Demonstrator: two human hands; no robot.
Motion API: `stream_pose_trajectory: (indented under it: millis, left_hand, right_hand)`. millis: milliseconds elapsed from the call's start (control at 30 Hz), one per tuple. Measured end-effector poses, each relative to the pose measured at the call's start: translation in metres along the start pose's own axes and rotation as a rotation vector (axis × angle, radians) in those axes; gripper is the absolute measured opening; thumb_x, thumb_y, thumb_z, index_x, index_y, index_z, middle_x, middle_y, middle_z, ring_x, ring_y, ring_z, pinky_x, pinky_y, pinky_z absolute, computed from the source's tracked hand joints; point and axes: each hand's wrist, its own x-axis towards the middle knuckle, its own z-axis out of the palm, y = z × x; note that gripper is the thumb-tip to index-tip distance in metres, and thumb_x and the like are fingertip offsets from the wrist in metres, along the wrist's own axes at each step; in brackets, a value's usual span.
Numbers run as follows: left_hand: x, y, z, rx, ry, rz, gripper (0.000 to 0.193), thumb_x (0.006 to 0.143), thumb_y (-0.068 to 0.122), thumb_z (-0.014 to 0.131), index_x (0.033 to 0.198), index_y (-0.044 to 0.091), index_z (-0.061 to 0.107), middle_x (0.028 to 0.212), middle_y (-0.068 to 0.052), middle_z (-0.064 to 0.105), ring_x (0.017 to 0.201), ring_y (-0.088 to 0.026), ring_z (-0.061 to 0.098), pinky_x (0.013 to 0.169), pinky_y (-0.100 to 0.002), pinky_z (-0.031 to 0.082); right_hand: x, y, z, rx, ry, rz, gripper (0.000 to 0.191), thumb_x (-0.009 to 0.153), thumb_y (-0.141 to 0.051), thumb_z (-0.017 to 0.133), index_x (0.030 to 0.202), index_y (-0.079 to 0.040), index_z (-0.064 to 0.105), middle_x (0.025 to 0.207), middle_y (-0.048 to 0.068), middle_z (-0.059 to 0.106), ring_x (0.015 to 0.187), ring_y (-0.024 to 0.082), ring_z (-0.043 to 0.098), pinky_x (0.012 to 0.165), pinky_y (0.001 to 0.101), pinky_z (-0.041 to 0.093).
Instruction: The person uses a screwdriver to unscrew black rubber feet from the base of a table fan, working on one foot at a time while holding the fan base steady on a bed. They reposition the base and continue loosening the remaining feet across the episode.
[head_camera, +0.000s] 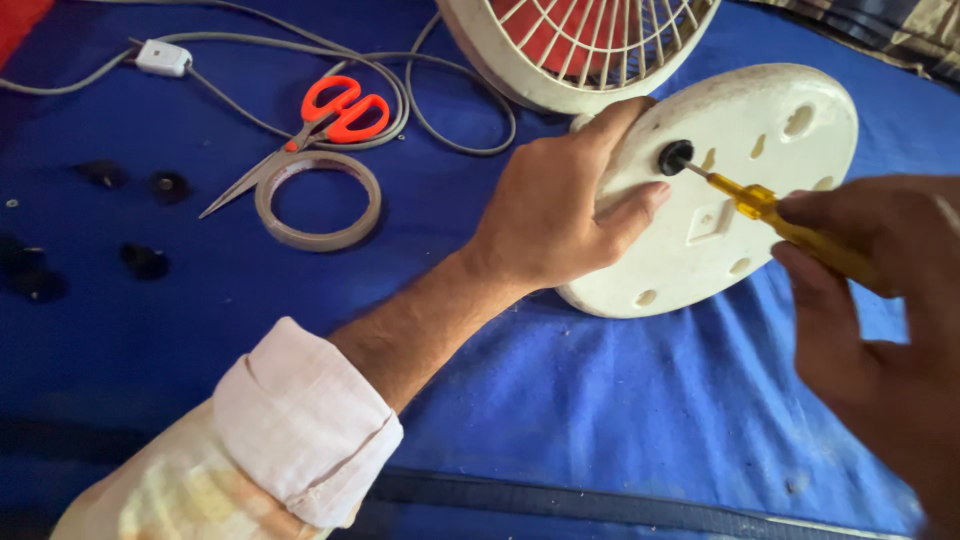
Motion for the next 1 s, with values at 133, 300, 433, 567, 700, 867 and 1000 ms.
stream_pose_trajectory:
  millis: [133, 300, 433, 567, 700, 867, 1000]
  left_hand:
    - [0.001, -0.001, 0.001, 0.003, -0.008, -0.001, 0.063, 0.095, 0.03, 0.073, 0.145, 0.002, 0.048, 0.108, -0.02, 0.076, 0.098, -0.036, 0.077, 0.086, -0.044, 0.062]
    - [0.001, -0.001, 0.003, 0.03, 0.001, -0.006, 0.063, 0.095, 0.03, 0.074, 0.145, 0.001, 0.049, 0.106, -0.02, 0.076, 0.097, -0.036, 0.077, 0.085, -0.043, 0.062]
    - [0.001, 0.0, 0.005, 0.033, 0.011, -0.007, 0.063, 0.094, 0.029, 0.074, 0.144, 0.0, 0.049, 0.106, -0.021, 0.076, 0.097, -0.035, 0.077, 0.085, -0.043, 0.062]
    - [0.0, 0.001, 0.005, 0.03, 0.004, -0.004, 0.062, 0.095, 0.029, 0.075, 0.144, 0.0, 0.049, 0.107, -0.021, 0.076, 0.097, -0.035, 0.078, 0.086, -0.042, 0.063]
    - [0.001, 0.001, 0.003, 0.023, 0.002, 0.005, 0.062, 0.095, 0.03, 0.075, 0.143, 0.001, 0.05, 0.108, -0.02, 0.075, 0.098, -0.035, 0.077, 0.086, -0.042, 0.063]
    - [0.002, -0.002, 0.001, 0.019, 0.007, 0.004, 0.062, 0.095, 0.03, 0.074, 0.144, 0.001, 0.049, 0.108, -0.021, 0.075, 0.099, -0.036, 0.076, 0.086, -0.044, 0.062]
    - [0.002, -0.004, 0.001, 0.009, -0.001, -0.011, 0.062, 0.095, 0.031, 0.074, 0.144, 0.001, 0.049, 0.109, -0.02, 0.075, 0.099, -0.035, 0.077, 0.086, -0.043, 0.062]
  right_hand:
    - [-0.004, 0.005, 0.003, 0.054, 0.04, 0.079, 0.023, 0.105, 0.006, 0.073, 0.126, 0.005, 0.063, 0.116, 0.017, 0.066, 0.108, 0.022, 0.072, 0.096, 0.0276, 0.058]
    - [-0.01, 0.003, 0.008, 0.082, 0.104, 0.115, 0.022, 0.107, 0.005, 0.073, 0.126, 0.006, 0.063, 0.114, 0.018, 0.069, 0.107, 0.022, 0.072, 0.099, 0.0284, 0.057]
    - [-0.009, -0.008, 0.011, 0.11, 0.154, 0.17, 0.02, 0.111, 0.003, 0.073, 0.127, 0.007, 0.062, 0.116, 0.017, 0.07, 0.109, 0.021, 0.072, 0.101, 0.0282, 0.057]
    - [-0.002, -0.021, 0.012, 0.141, 0.196, 0.204, 0.023, 0.108, -0.001, 0.07, 0.127, 0.009, 0.06, 0.115, 0.017, 0.07, 0.101, 0.018, 0.072, 0.094, 0.0267, 0.058]
    - [0.003, -0.024, 0.023, 0.336, 0.31, 0.385, 0.023, 0.113, -0.013, 0.068, 0.124, 0.005, 0.058, 0.109, 0.01, 0.069, 0.091, 0.011, 0.07, 0.084, 0.0221, 0.059]
    - [-0.008, -0.01, 0.038, 0.245, 0.296, 0.285, 0.022, 0.119, -0.014, 0.062, 0.124, 0.007, 0.058, 0.102, 0.012, 0.068, 0.086, 0.012, 0.067, 0.082, 0.0198, 0.054]
    - [-0.025, 0.007, 0.038, 0.169, 0.236, 0.222, 0.019, 0.118, -0.009, 0.059, 0.128, 0.007, 0.056, 0.105, 0.012, 0.065, 0.086, 0.013, 0.062, 0.082, 0.0192, 0.049]
